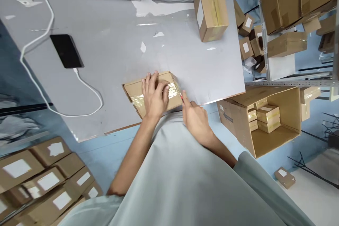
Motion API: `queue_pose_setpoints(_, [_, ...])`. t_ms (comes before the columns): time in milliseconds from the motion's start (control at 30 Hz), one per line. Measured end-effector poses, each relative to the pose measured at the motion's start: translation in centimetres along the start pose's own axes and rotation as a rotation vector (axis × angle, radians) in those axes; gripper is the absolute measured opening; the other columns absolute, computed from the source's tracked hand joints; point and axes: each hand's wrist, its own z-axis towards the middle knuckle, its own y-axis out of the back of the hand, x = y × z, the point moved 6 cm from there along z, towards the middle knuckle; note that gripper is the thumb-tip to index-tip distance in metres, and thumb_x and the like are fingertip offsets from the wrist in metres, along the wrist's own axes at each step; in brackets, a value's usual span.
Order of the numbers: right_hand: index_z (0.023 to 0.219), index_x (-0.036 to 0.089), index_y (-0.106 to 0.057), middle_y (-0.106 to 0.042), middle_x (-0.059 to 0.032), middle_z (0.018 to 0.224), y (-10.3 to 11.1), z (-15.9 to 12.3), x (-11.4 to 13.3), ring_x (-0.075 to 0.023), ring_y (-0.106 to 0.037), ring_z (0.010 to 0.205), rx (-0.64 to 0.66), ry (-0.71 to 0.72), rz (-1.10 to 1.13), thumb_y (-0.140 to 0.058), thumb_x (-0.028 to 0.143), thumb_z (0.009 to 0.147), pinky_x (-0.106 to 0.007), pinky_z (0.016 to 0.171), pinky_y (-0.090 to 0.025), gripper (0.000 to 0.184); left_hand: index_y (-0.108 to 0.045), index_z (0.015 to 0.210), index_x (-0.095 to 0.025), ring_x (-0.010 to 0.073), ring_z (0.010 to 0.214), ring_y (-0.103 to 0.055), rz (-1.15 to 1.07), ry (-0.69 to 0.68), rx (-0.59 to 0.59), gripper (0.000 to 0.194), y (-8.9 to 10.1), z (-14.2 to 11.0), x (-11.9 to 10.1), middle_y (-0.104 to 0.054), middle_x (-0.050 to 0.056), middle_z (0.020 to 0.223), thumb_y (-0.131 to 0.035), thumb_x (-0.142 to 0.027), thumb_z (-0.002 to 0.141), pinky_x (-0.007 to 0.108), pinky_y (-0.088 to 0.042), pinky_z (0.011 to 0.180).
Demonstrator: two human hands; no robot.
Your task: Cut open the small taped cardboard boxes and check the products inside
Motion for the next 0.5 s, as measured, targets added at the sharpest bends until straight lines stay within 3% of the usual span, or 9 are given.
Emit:
queue_pose_setpoints(100, [0.185,0.016,-0.034,-0.082,-0.0216,0.136,0.2,3.1,-2.2,-0.0329,-0.084,0.116,-0.088,-0.024,0.082,-0.036,0.029,0.125,-0.043,0.102,-0.063,0.062,-0.064,0.161,-0.034,0.0378,0.182,-0.027,0.075,0.052,-0.108,0.047,2.6,-1.5,0.8,-0.046,0.013,0.187,-0.052,-0.051,0.12,0.072,-0.015,0.148])
queue_pose_setpoints(233, [0.156,0.011,-0.066,-0.084,-0.0236,0.132,-0.8,9.1,-6.5,-0.0359,-0.083,0.121,-0.161,-0.079,0.19,-0.047,0.037,0.124,-0.04,0.103,-0.06,0.046,-0.045,0.179,-0.031,0.0384,0.184,-0.019,0.156,0.207,-0.28,0.067,6.1,-4.6,4.8,-0.033,0.019,0.192,-0.051,-0.059,0.118,0.071,-0.019,0.147])
queue_pose_setpoints(367, [0.138,0.016,-0.073,-0.088,-0.014,0.117,-3.9,15.3,-8.8,-0.0221,-0.084,0.089,-0.102,-0.054,0.413,-0.047,0.034,0.123,-0.03,0.09,-0.061,0.035,-0.04,0.18,-0.022,0.0415,0.18,-0.03,0.073,0.394,-0.307,0.085,7.5,-7.1,11.1,-0.037,0.027,0.187,-0.058,-0.068,0.112,0.066,-0.025,0.146])
queue_pose_setpoints(500, [0.134,0.014,-0.07,-0.086,-0.0089,0.109,-7.4,19.7,-7.4,-0.0131,-0.078,0.071,-0.087,-0.01,0.551,-0.046,0.033,0.123,-0.023,0.076,-0.06,0.032,-0.053,0.168,-0.017,0.0403,0.16,-0.058,0.032,0.477,-0.385,0.079,9.3,-9.0,15.9,-0.059,0.028,0.168,-0.062,-0.068,0.108,0.06,-0.047,0.135])
